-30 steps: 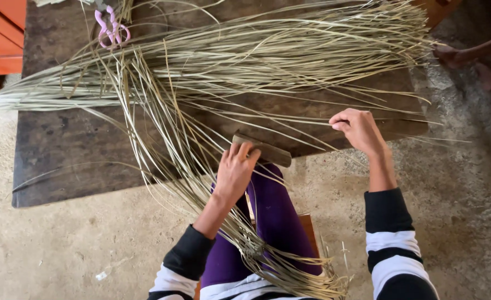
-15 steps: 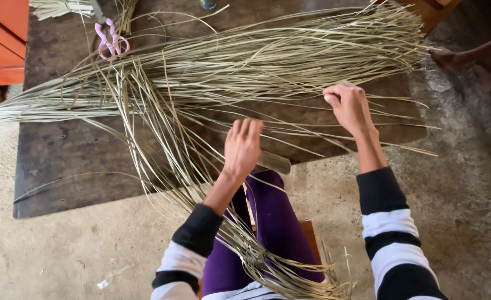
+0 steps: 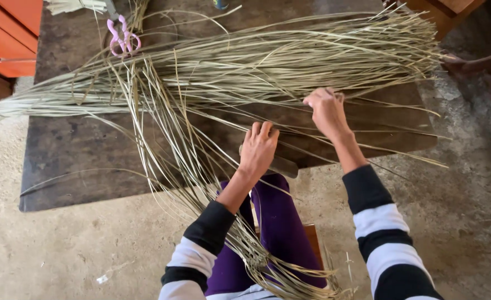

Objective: Weaving dried straw or grass strands into a circular base for a craft project

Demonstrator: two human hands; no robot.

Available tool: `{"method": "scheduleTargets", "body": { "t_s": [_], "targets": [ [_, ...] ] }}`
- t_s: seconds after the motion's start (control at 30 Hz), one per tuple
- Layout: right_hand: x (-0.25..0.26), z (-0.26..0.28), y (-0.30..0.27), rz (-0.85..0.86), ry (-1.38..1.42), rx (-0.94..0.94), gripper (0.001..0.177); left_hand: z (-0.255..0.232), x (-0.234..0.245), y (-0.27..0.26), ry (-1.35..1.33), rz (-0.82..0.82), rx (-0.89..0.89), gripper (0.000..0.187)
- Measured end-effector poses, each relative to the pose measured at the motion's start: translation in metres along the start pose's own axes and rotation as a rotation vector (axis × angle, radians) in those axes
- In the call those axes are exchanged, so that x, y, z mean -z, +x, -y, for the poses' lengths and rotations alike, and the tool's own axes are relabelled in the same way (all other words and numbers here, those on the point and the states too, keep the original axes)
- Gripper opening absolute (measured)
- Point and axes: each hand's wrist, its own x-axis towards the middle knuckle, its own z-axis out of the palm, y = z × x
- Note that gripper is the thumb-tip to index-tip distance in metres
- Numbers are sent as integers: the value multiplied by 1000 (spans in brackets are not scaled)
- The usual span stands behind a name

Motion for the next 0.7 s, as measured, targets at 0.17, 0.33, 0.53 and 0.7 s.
{"method": "scheduleTargets", "body": {
  "t_s": [0.17,0.33,0.53,0.7],
  "targets": [
    [-24,-18,-21,33,-60,0,27,-10,7,7,-3,-30,36,9],
    [7,-7,-2,76,86,-237,17,-24,-8,18,48,-132,109,11],
    [63,64,-11,396,-1,-104,52,-25,-26,29,48,-96,171,12],
    [22,36,-51,98,-42,36,57,-18,-16,33,74,-90,85,47]
  ]
}}
